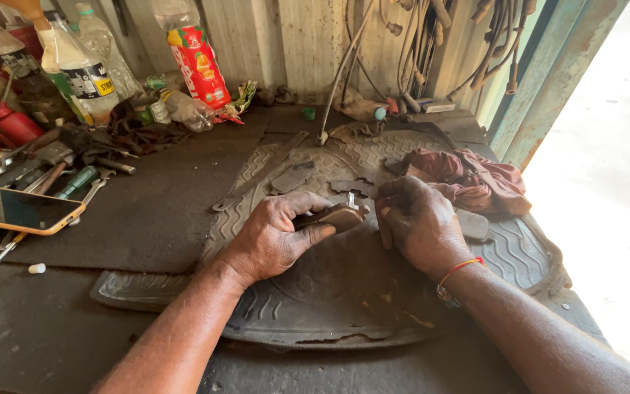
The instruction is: The person scrubs a small, dark rectangular object, likely a brake pad, with a cloth on a textured workbench. They repeatedly rub the object's surface and edges, then wipe it with the cloth to remove residue. The person handles the object and cloth directly by hand throughout the process.
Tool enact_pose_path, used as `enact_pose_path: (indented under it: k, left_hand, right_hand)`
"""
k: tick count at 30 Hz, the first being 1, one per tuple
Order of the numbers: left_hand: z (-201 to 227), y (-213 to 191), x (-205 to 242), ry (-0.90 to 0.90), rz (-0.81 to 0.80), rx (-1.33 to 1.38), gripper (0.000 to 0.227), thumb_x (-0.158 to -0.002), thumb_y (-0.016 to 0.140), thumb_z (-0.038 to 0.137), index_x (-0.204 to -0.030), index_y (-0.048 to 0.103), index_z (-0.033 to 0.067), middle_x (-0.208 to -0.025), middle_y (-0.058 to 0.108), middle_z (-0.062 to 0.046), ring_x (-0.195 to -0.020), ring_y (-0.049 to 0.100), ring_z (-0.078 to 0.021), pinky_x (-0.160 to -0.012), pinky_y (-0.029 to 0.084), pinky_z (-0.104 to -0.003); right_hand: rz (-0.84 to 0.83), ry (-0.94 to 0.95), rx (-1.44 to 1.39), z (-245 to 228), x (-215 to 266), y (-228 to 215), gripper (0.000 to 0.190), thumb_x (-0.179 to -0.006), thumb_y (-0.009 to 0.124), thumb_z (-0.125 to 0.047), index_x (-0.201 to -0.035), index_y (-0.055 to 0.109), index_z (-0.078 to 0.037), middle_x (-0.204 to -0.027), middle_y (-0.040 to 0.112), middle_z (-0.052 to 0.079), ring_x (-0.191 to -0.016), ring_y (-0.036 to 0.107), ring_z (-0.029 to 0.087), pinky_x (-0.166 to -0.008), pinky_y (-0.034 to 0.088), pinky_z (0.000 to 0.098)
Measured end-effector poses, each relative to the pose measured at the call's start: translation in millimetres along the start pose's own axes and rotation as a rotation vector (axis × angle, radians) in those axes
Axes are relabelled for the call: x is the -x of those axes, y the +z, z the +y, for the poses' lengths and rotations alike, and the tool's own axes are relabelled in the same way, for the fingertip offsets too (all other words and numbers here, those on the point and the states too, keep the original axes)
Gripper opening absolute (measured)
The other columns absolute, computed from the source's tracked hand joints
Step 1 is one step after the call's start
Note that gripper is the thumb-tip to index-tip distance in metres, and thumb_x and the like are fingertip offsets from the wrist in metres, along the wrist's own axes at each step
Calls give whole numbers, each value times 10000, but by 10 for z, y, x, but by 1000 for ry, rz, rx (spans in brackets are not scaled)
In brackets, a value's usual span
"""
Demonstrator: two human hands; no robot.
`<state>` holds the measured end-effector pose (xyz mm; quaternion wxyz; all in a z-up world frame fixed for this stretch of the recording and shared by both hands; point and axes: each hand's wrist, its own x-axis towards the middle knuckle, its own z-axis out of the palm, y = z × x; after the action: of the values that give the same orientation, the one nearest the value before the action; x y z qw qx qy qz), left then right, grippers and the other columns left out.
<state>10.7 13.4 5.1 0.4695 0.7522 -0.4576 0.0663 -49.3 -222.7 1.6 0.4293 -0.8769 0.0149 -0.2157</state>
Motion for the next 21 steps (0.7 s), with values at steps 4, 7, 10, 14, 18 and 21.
enact_pose_path:
  k: [4,7,10,14,18,21]
  left_hand:
    - [-56,33,4,-138,-22,158,299,-923,701,173,-1202,712,68,-1076,782,-39,-983,701,-105,-906,547,-284]
    - [-123,59,-4,-251,-46,469,295,-967,628,180,-1223,705,54,-1096,752,-27,-1008,654,-90,-930,528,-277]
    - [-167,73,-12,-313,-31,496,316,-945,624,187,-1231,689,68,-1055,717,-28,-972,637,-103,-896,525,-287]
    - [-101,75,-27,-359,-77,-124,321,-904,680,262,-1199,715,142,-1005,738,-57,-924,691,-164,-819,553,-324]
    - [-9,40,3,-234,-57,-411,295,-850,737,322,-1109,762,182,-1017,755,-57,-944,746,-231,-814,584,-364]
    - [20,12,8,-190,-64,-454,348,-828,795,399,-1108,781,193,-1083,733,-57,-988,714,-264,-840,563,-391]
  right_hand:
    - [-7,30,9,19,-3,8,348,-840,601,-101,-1167,674,-10,-895,796,117,-798,774,209,-775,587,339]
    - [4,27,38,49,-17,17,363,-826,618,-115,-1172,677,-21,-950,793,116,-869,773,228,-811,578,356]
    - [22,-35,67,80,-32,34,356,-826,639,-153,-1156,688,-28,-1005,794,117,-942,766,245,-846,566,371]
    - [31,-105,139,59,-23,31,349,-845,673,-232,-1131,703,-34,-1004,787,147,-964,756,285,-865,555,396]
    - [-12,-39,218,13,-6,59,359,-844,705,-321,-1084,733,-55,-993,782,146,-916,762,297,-852,560,407]
    - [-40,-140,299,17,-25,23,357,-822,730,-325,-1055,769,-58,-972,772,169,-929,743,322,-850,551,431]
